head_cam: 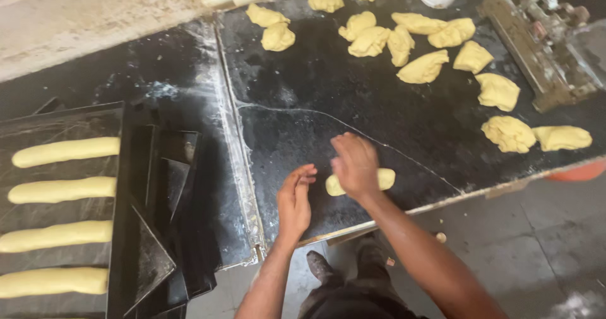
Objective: The person rolls small portions of dough into long cylindrical shapes on a black countertop. They place the shaped dough pieces onto a metal baking tray. The process is repeated for multiple dough portions, filling the tray with rows of shaped dough.
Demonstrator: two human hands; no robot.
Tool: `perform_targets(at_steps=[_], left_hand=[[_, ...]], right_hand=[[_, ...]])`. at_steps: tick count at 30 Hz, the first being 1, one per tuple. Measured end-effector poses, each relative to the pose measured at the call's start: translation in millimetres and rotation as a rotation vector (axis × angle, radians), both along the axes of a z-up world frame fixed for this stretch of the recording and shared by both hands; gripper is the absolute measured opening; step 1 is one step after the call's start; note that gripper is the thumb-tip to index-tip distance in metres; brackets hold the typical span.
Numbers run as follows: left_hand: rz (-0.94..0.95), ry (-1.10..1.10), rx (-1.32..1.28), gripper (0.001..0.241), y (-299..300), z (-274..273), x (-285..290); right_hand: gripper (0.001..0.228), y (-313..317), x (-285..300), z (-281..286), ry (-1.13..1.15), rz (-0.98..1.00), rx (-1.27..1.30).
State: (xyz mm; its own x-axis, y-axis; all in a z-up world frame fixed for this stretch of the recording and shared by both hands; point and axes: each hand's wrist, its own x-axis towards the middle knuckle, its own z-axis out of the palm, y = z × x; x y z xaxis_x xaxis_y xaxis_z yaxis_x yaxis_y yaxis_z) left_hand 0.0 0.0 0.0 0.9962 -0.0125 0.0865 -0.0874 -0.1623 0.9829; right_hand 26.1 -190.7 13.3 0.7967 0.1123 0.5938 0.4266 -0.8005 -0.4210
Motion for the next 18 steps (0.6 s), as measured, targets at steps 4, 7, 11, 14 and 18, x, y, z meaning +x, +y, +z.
perform_targets(at_steps=[4,7,11,14,18], left_hand=[[0.083,0.032,0.043,0.031,20.5,12.4,-11.3],[0.160,-0.034,0.098,0.031,21.8,18.7,-9.9],[0.212,-0.166,0.195,0.029,14.4,23.9,3.5],[0.189,-0.135,0.201,0.029,-6.6,27.5,11.4],[0.003,-0.302,0.337,0.032,-55.8,19.6,32.4]], right_hand=[[0.053,30.2,8.6,-32.1,-0.085,-0.051,-0.126],[0.055,47.2,7.8,-33.9,-0.045,0.085,-0.084],[0.054,37.5,1.4,-24.1,-0.046,0.141,-0.087],[0.044,-7.7,-4.5,-28.0,-0.239,-0.011,0.140],[0.046,-50.2,6.1,-53.4,0.118,-0.094,-0.161]])
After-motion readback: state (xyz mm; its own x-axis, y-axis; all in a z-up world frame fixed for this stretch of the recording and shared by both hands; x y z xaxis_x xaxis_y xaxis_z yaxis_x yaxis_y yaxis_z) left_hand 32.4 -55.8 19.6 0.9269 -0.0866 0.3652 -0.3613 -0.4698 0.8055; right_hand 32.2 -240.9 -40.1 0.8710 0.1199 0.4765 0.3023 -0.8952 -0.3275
